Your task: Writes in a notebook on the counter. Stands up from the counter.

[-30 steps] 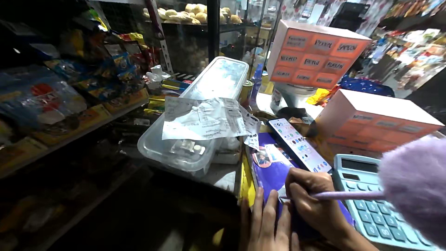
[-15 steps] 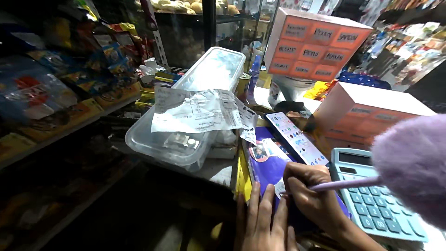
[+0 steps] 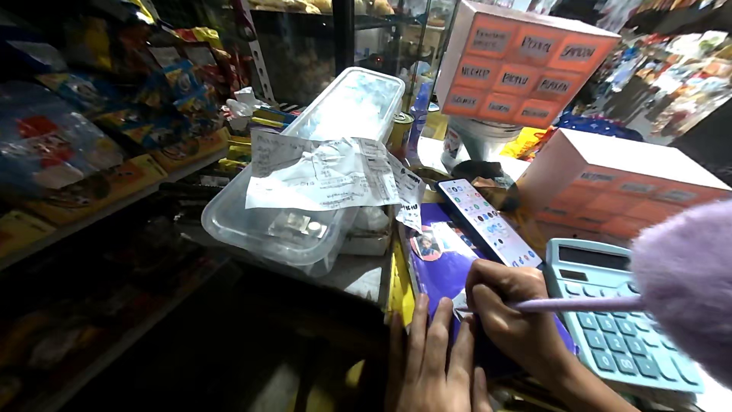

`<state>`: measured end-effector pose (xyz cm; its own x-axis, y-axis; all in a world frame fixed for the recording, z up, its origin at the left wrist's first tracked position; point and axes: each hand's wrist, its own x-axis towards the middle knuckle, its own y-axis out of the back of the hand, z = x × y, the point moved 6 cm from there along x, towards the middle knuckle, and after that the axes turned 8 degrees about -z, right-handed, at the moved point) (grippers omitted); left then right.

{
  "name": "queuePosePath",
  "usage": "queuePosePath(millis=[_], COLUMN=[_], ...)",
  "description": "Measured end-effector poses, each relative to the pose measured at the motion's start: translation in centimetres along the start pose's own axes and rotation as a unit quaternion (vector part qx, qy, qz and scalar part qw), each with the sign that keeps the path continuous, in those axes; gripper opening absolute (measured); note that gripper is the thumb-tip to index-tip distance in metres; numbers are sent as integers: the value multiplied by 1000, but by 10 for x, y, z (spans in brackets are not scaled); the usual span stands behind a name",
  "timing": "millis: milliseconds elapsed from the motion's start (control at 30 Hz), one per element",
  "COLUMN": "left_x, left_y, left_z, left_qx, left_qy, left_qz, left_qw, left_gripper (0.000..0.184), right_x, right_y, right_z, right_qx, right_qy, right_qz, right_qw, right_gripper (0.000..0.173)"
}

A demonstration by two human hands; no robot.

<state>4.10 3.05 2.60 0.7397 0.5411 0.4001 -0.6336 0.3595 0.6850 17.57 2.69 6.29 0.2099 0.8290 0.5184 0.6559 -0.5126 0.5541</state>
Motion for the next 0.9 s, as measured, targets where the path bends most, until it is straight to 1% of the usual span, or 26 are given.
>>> queuePosePath(millis=[200, 500, 900], left_x=[0, 0, 0], left_y=[0, -1, -1], left_z=[0, -1, -1], left_qx=[1, 9, 1], left_qy=[1, -5, -5], left_qz=[-2, 2, 4], left_qw=[1000, 1000, 1000], left_gripper=[34, 35, 35], right_x=[0, 0, 1], right_y=[0, 1, 0], right_z=[1, -1, -1], right_qx=[18, 18, -10], right_qy=[-2, -5, -3], right_qz=[-16, -14, 2], right_qw=[1000, 1000, 1000], right_gripper=[18, 18, 18])
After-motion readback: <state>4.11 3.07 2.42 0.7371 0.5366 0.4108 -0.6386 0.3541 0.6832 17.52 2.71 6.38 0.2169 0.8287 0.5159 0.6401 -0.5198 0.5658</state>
